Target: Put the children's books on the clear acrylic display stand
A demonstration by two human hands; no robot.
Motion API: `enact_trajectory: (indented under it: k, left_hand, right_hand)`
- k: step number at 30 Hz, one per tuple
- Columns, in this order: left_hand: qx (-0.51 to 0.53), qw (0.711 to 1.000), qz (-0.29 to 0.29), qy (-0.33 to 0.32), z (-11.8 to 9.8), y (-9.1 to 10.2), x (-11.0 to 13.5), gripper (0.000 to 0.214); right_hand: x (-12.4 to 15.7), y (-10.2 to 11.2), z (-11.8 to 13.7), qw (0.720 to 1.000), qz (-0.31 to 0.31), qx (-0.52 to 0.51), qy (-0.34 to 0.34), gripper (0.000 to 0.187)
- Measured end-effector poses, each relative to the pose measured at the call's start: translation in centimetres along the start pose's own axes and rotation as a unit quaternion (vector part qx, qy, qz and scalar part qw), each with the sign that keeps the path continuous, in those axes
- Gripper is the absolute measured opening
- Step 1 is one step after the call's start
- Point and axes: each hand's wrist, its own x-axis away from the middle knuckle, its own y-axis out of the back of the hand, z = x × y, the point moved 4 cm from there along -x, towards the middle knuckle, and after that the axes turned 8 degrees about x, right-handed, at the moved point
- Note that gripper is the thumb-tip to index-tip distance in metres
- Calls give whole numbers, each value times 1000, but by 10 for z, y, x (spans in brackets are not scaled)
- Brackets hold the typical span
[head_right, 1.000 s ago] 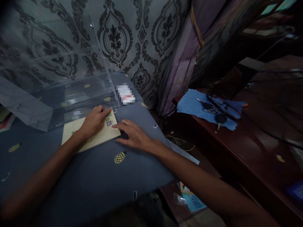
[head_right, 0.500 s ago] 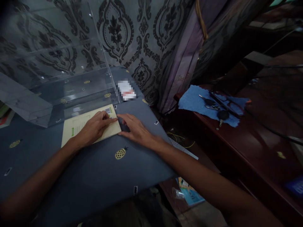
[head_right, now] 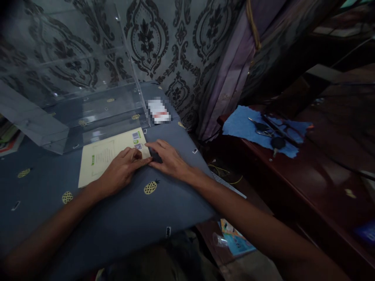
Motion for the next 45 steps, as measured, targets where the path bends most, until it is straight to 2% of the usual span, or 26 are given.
enact_trajectory:
  k: [6, 11, 14, 18, 26, 28, 30, 32, 34, 36, 38, 41, 45]
  left_hand:
    - [-107, 994, 1, -4, -16, -7, 12, 43]
    - [-140, 990, -2, -14, -25, -4, 25, 40]
    - [-141, 990, -8, -7, -24, 1, 38, 39]
    - [-127, 991, -24, 21, -16, 10, 64, 40]
    - [-112, 982, -100, 110, 4, 25, 133, 52]
    - [-97, 981, -101, 134, 13, 32, 142, 49]
    - [-64, 979, -107, 160, 31, 41, 144, 41]
    - [-23, 973, -126, 192, 58, 51, 141, 34]
    - [15, 961, -157, 227, 90, 57, 137, 37]
    - [49, 951, -173, 250, 117, 58, 133, 40]
    - [70, 950, -177, 247, 134, 55, 131, 43]
    - [91, 956, -177, 218, 137, 48, 135, 44]
    - [104, 961, -162, 198, 116, 45, 152, 45]
  right_hand:
    - [3, 0, 6, 997, -6, -4, 74, 51]
    - [5, -1, 6, 999, 7, -2, 49, 39]
    - [5, 0, 6, 998, -6, 4, 60, 29]
    - [4, 0, 6, 997, -16, 8, 69, 24]
    - [3, 3, 10, 999, -10, -3, 43, 23]
    - [2, 4, 11, 999, -13, -1, 45, 22]
    - [2, 4, 13, 999, -15, 4, 53, 22]
    - [1, 4, 14, 998, -20, 8, 61, 21]
    - [1, 4, 14, 997, -30, 9, 64, 21]
    - [1, 5, 14, 998, -33, 7, 59, 21]
    - [1, 5, 14, 998, -27, 7, 56, 21]
    - [1, 5, 15, 998, -23, 8, 61, 21]
    - [2, 4, 14, 998, -31, 12, 58, 21]
